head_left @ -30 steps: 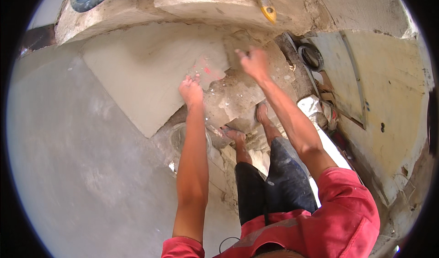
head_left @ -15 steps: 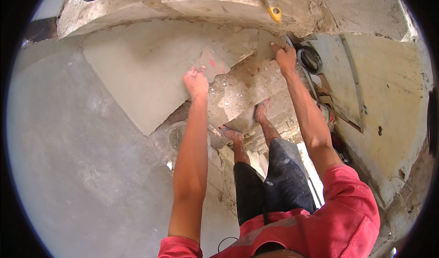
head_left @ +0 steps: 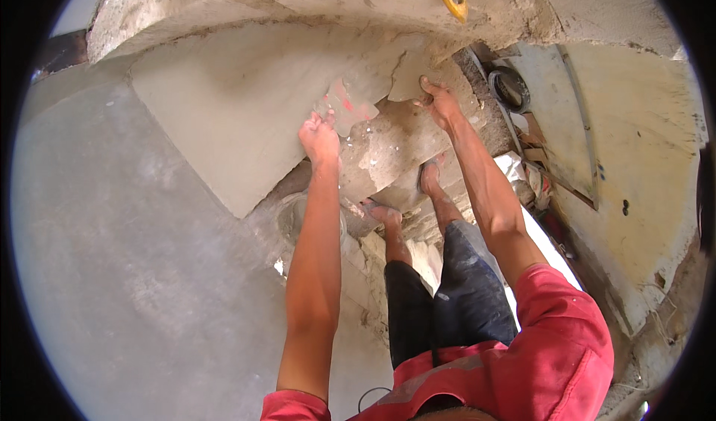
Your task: The person scoops wet plaster from a bucket and spreads it onto concrete stair treads and risers using a trowel and a smaller hand tool. The person repeatedly smooths the surface and refines edges along the stair nosing and vertical riser faces.
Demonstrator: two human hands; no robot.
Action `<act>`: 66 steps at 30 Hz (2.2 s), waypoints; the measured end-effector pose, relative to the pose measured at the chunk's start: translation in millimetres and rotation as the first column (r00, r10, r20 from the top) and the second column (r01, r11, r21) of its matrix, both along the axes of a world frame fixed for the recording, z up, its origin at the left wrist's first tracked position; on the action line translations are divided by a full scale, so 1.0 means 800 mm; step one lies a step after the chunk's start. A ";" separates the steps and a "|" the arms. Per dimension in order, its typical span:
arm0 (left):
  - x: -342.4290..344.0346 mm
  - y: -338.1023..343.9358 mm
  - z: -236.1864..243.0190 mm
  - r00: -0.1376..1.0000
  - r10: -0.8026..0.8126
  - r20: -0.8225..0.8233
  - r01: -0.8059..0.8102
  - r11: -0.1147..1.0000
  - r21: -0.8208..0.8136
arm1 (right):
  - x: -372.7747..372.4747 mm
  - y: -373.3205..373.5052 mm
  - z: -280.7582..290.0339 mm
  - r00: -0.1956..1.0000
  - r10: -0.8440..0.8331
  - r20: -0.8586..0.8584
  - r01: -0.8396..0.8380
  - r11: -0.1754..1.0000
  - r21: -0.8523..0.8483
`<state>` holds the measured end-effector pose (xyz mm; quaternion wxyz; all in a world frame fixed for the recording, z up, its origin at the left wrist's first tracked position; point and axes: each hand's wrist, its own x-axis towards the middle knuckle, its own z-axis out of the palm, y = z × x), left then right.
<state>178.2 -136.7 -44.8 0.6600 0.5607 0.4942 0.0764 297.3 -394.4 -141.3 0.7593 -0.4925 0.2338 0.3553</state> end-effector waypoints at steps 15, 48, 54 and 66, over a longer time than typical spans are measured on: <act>-0.030 0.015 0.027 0.988 0.144 0.065 -0.148 0.986 0.072 | -0.038 0.026 0.129 0.590 0.740 0.322 0.277 0.189 -0.942; -0.217 0.152 0.061 0.914 0.398 0.078 -0.403 0.913 0.060 | 0.030 0.090 0.133 0.374 0.924 -0.083 0.333 -0.217 -0.918; -0.182 0.124 0.064 0.926 0.373 0.064 -0.375 0.927 0.020 | 0.003 0.200 0.106 0.307 0.952 0.015 0.277 -0.074 -0.958; -0.162 0.109 0.086 0.936 0.348 0.061 -0.350 0.936 0.033 | 0.037 0.158 0.165 0.029 0.983 -0.181 0.436 -0.175 -0.883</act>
